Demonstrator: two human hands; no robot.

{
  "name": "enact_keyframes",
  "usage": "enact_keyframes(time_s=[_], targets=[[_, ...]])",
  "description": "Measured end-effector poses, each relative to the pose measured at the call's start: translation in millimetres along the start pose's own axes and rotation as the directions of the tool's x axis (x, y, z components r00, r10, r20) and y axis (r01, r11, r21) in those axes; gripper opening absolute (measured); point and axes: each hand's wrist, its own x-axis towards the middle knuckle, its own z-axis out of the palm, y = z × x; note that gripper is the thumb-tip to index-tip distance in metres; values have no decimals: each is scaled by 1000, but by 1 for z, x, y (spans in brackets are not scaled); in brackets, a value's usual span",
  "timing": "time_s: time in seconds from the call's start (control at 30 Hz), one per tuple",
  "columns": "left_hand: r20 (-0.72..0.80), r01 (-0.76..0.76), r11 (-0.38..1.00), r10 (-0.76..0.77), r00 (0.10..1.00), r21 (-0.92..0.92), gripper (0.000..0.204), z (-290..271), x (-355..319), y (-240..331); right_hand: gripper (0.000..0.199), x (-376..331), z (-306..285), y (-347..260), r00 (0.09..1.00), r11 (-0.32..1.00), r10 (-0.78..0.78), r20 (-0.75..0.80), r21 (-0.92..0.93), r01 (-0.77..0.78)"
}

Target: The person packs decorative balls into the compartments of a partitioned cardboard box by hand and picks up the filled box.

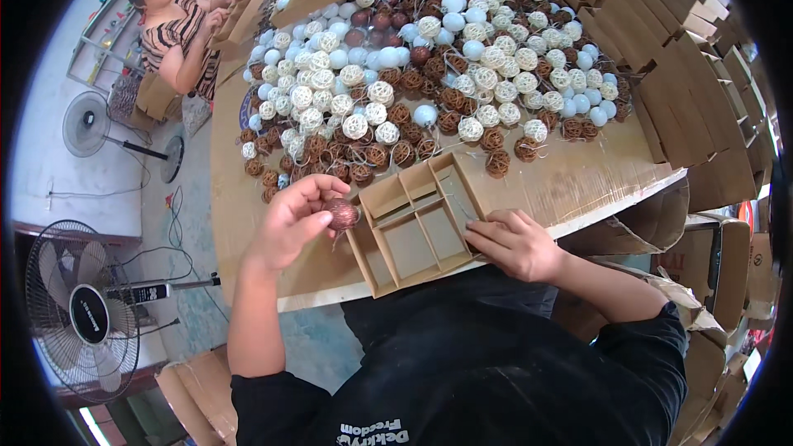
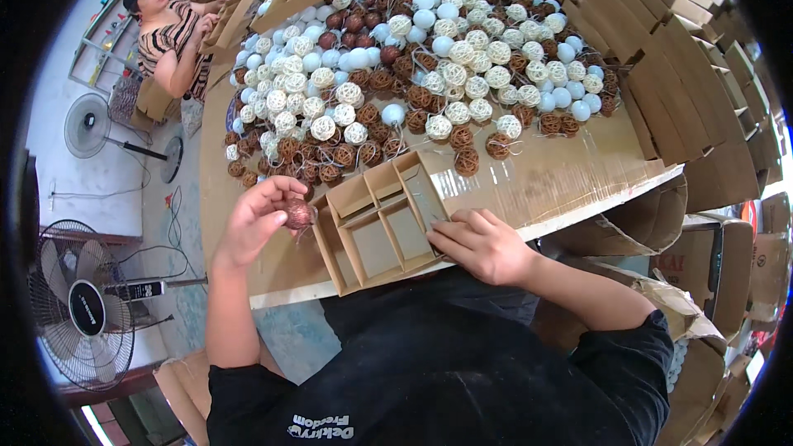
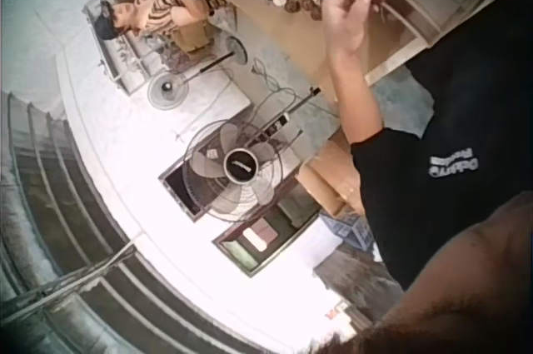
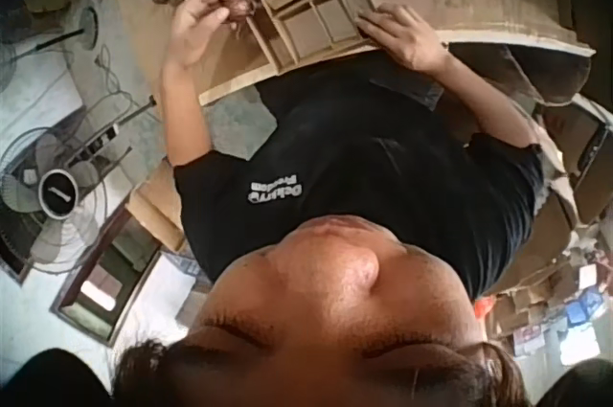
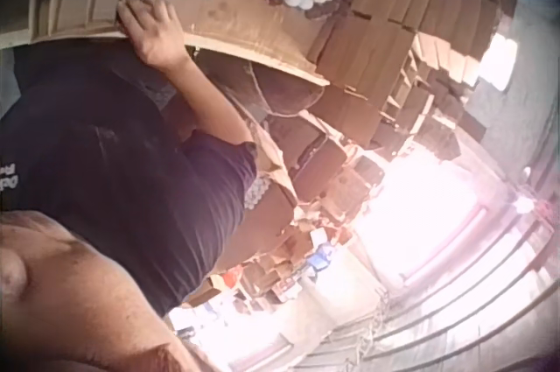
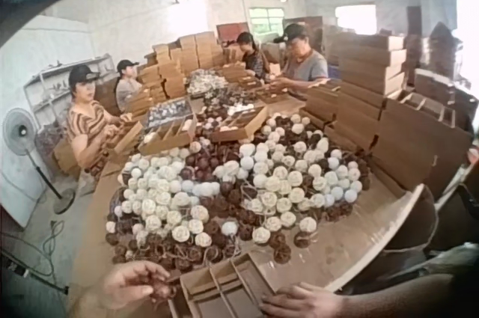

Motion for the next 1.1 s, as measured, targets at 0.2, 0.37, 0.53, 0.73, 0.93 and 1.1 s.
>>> enact_keyframes(time_s=[0.2, 0.37, 0.53, 0.73, 0.93, 1.1], targets=[[-155, 143, 980, -121, 981, 141, 25, 29, -8, -37, 49, 0, 9, 7, 996, 994, -5, -94, 107, 15], [-423, 107, 747, 247, 872, 656, 23, 65, -10, -50, 55, 2, 10, 8, 998, 995, -25, -57, 97, 31], [-360, 82, 630, 328, 873, 772, 31, 44, -4, -68, 54, 2, 9, 5, 998, 994, 2, -68, 108, 5], [-364, 135, 509, 382, 850, 850, 30, 55, 1, -64, 54, 3, 9, 5, 996, 993, 20, -83, 117, -10], [-416, 167, 538, 382, 825, 826, 27, 63, 4, -66, 53, 2, 11, 7, 993, 996, -15, -116, 87, 25], [-396, 113, 587, 379, 836, 801, 26, 58, -5, -60, 56, 4, 9, 4, 995, 992, 45, -84, 121, -35]])
